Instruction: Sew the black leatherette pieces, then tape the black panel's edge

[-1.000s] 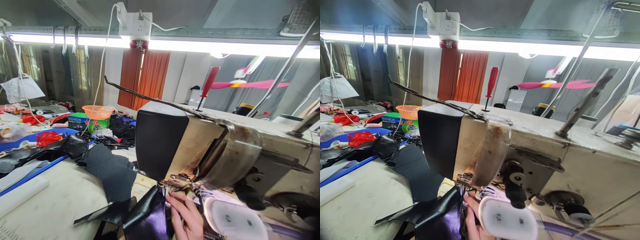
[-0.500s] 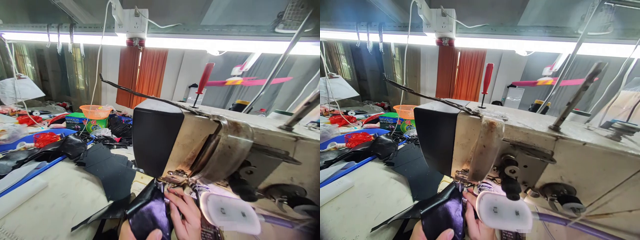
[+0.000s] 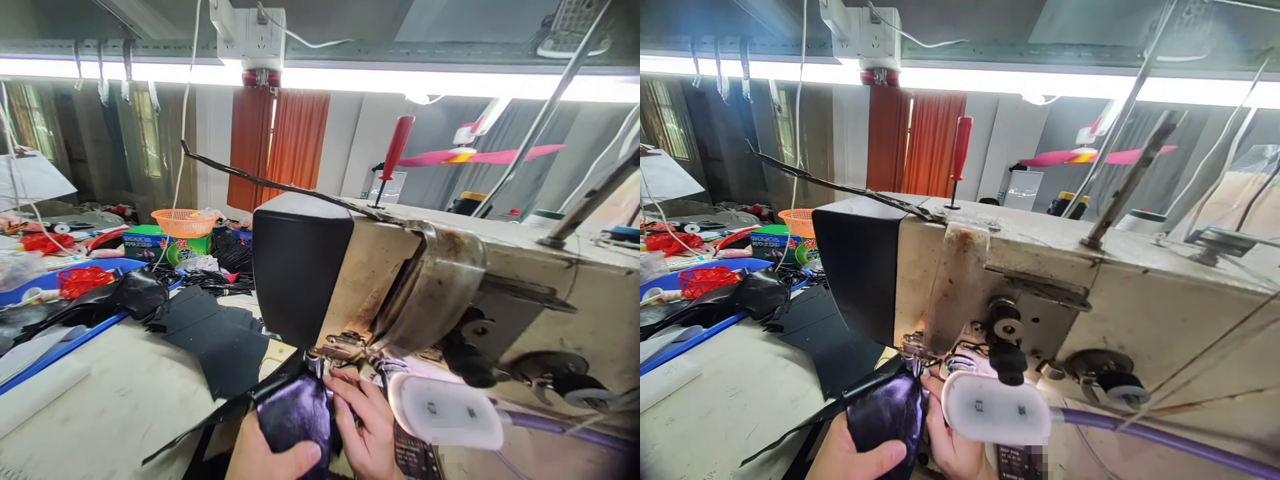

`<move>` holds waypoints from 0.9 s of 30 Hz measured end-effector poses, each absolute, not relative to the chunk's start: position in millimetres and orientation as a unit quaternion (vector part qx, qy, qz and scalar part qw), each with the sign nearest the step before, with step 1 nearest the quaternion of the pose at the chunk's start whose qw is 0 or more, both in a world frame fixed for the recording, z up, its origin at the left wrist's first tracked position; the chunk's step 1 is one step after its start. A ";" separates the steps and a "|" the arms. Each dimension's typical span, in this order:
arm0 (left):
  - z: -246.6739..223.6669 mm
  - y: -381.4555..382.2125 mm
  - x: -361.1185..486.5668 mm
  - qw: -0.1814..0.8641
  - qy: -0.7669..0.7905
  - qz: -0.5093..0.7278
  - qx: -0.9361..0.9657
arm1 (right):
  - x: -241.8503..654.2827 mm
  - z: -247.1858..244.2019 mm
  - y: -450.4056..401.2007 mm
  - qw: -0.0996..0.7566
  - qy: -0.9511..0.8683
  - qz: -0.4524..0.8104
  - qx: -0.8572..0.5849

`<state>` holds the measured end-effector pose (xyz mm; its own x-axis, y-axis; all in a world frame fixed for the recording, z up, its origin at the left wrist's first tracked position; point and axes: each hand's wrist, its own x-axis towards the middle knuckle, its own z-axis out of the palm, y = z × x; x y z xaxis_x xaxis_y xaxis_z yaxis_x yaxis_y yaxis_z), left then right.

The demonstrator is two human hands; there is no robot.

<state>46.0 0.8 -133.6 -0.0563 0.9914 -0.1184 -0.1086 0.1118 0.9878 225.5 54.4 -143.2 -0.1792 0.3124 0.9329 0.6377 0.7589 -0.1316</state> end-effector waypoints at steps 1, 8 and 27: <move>-130.2 2.6 45.2 0.547 0.503 0.514 0.428 | 224.6 -142.2 54.0 0.561 -0.751 -0.150 -0.315; -110.1 13.6 38.3 0.619 0.403 0.515 0.435 | 222.8 -138.6 53.9 0.564 -0.742 -0.159 -0.325; -86.9 37.0 30.3 0.680 0.308 0.478 0.462 | 232.8 -159.6 57.0 0.540 -0.760 -0.127 -0.338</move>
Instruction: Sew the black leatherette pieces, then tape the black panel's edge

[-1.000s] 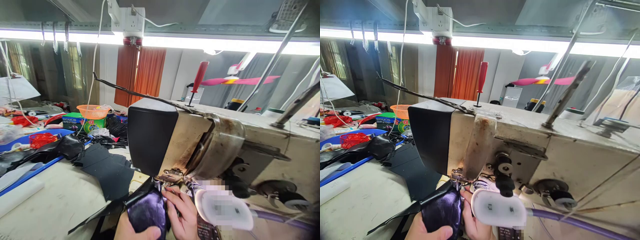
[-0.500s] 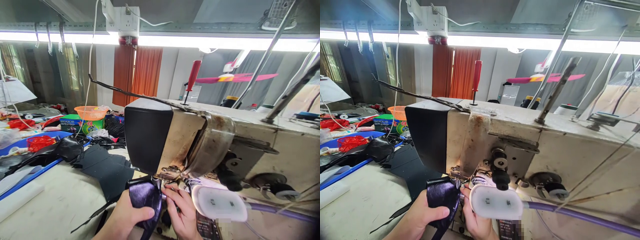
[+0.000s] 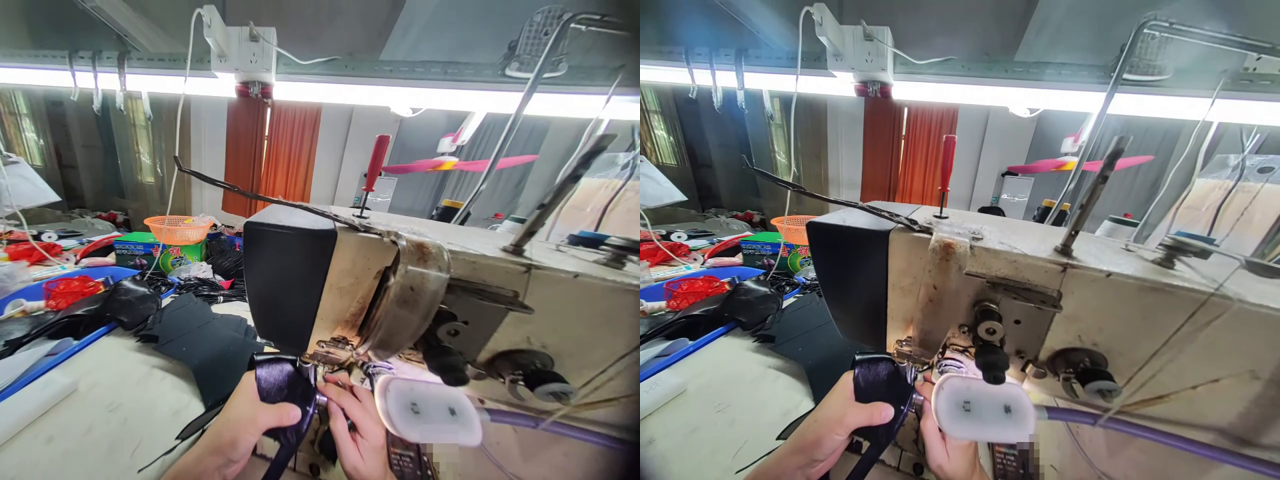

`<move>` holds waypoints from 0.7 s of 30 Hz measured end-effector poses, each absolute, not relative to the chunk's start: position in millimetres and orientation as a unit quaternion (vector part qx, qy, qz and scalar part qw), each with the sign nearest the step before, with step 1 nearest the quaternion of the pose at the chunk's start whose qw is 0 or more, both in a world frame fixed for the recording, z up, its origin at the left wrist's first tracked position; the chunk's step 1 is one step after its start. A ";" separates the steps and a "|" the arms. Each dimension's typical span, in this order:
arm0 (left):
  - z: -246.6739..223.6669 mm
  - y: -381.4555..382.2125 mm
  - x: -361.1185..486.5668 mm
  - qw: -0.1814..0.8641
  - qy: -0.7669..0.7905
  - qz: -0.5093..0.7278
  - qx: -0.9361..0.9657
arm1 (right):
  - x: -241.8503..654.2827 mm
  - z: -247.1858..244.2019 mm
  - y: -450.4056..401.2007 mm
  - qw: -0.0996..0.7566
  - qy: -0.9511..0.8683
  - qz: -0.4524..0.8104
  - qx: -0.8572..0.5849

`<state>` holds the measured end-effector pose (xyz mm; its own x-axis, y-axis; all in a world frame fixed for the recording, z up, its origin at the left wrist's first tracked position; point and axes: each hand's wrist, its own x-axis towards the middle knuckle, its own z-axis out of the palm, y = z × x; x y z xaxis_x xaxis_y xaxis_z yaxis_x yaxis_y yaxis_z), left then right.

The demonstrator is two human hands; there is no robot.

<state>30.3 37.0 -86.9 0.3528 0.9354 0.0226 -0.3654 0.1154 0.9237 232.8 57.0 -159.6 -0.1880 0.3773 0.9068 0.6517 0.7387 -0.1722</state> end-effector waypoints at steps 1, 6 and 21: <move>-87.3 37.9 31.0 0.679 0.310 0.480 0.460 | 232.0 -158.2 56.8 0.545 -0.757 -0.129 -0.336; -88.9 40.3 35.7 0.666 0.324 0.499 0.450 | 228.1 -152.4 56.1 0.560 -0.748 -0.132 -0.331; -89.2 42.1 47.6 0.620 0.358 0.542 0.440 | 230.5 -158.9 57.5 0.559 -0.753 -0.111 -0.329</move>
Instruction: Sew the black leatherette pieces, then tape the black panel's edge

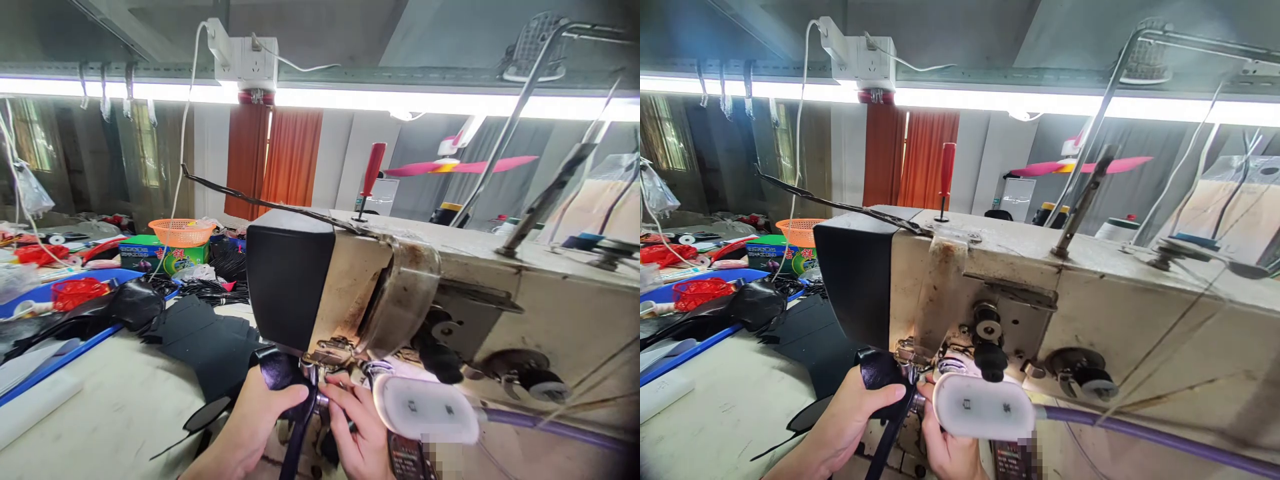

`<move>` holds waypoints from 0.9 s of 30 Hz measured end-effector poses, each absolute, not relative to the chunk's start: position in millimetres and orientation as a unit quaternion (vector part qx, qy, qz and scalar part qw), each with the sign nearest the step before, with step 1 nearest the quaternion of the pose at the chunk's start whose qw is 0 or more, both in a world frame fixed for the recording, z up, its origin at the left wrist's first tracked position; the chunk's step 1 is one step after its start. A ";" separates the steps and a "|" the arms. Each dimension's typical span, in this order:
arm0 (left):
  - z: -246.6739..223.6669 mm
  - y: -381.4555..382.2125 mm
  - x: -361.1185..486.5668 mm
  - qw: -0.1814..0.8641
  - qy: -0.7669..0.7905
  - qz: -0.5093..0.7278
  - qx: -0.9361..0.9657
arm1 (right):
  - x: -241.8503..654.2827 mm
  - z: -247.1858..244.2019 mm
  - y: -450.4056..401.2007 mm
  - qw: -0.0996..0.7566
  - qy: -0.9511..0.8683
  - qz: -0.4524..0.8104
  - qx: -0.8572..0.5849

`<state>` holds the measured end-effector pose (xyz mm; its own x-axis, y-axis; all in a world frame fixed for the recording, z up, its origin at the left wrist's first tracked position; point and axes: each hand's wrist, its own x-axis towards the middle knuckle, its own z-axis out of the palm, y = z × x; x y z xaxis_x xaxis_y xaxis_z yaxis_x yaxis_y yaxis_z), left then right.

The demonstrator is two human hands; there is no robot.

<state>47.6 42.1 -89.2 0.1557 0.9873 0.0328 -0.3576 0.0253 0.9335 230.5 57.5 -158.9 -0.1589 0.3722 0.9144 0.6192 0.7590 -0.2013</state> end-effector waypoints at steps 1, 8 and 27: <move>-88.8 42.3 48.4 0.614 0.363 0.546 0.440 | 231.3 -160.5 57.9 0.561 -0.752 -0.112 -0.327; -88.4 42.8 50.9 0.615 0.376 0.548 0.425 | 232.0 -162.1 59.6 0.550 -0.759 -0.112 -0.331; -94.9 50.8 70.4 0.514 0.396 0.633 0.422 | 236.7 -171.6 62.5 0.537 -0.769 -0.104 -0.331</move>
<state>70.4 50.8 -94.9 -0.1147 0.9852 0.1275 -0.3171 -0.1579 0.9351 236.7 62.5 -171.6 -0.2044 0.3985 0.8941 0.6210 0.7588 -0.1962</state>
